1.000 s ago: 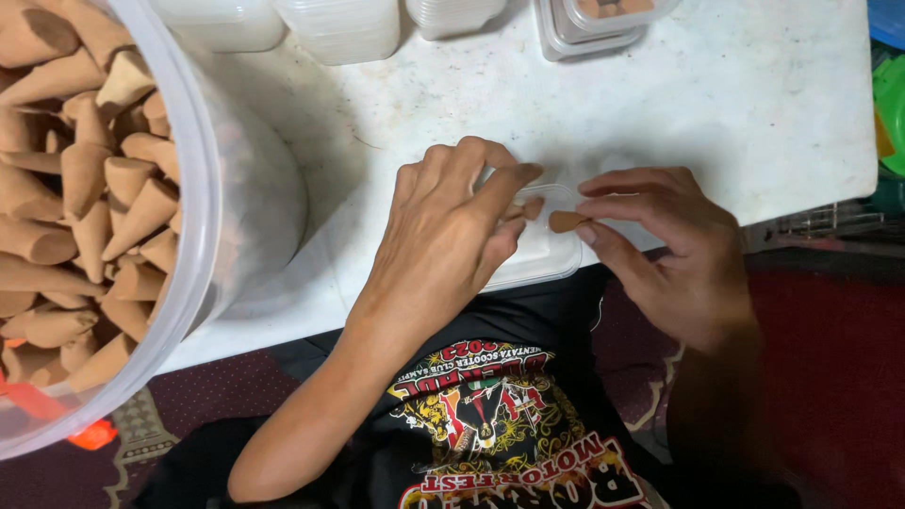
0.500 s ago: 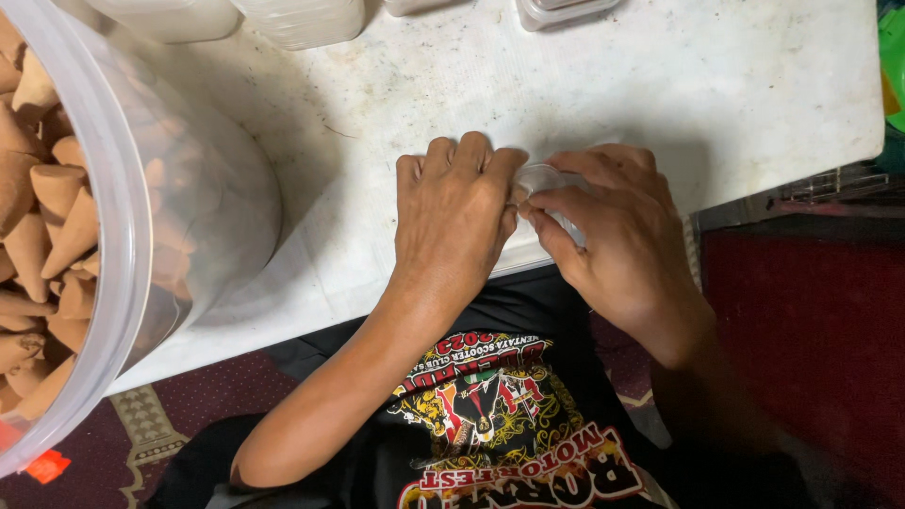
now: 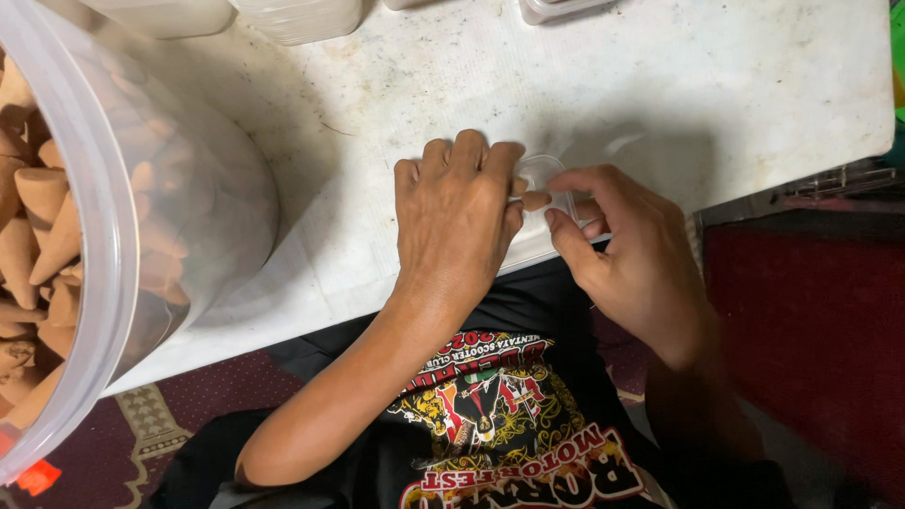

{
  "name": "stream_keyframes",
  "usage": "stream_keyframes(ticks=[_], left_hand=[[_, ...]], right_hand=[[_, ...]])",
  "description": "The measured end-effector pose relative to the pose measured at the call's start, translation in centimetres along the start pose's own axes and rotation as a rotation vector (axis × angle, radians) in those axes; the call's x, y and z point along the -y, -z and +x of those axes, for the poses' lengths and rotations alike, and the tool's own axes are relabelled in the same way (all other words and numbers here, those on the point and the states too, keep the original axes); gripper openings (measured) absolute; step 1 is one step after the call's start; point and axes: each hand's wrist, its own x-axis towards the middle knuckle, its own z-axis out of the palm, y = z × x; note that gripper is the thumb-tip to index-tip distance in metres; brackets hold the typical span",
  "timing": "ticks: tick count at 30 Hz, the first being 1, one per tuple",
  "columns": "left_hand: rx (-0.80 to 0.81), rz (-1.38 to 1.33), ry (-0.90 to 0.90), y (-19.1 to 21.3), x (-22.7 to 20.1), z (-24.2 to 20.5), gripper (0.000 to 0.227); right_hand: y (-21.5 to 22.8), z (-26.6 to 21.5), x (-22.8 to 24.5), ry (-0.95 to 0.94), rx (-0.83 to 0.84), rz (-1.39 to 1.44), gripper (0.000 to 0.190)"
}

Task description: The person picks up cone-shaped objects from a large bowl and places them individually into small plastic containers on a table.

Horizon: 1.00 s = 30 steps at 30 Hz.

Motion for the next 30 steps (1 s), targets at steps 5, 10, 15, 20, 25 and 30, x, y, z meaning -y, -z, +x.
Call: stream_keyframes(ticks=[5,10,15,20,25,30], left_hand=[[0.100,-0.055,0.045,1.4,-0.5,-0.4,0.044],[0.085,-0.067,0.072,1.3,-0.5,-0.7,0.031],[0.087,-0.072,0.110,1.3,-0.8,-0.7,0.017],[0.068,-0.077,0.107,1.1,-0.8,-0.8,0.016],[0.047,-0.086,0.111,1.1,-0.8,-0.9,0.011],[0.053,-0.089,0.109,1.1,-0.7,-1.0,0.019]], right_hand=[[-0.2,0.7,0.4,-0.008,-0.028,0.063,0.021],[-0.6,1.3,0.4,0.028,-0.012,0.099,0.025],[-0.1,1.7,1.1,0.036,0.028,0.086,0.035],[-0.2,2.0,0.5,-0.010,0.109,0.074,0.052],[-0.8,2.5,0.0,-0.005,0.159,0.055,0.064],[-1.2,2.8,0.1,0.061,0.127,0.033,0.056]])
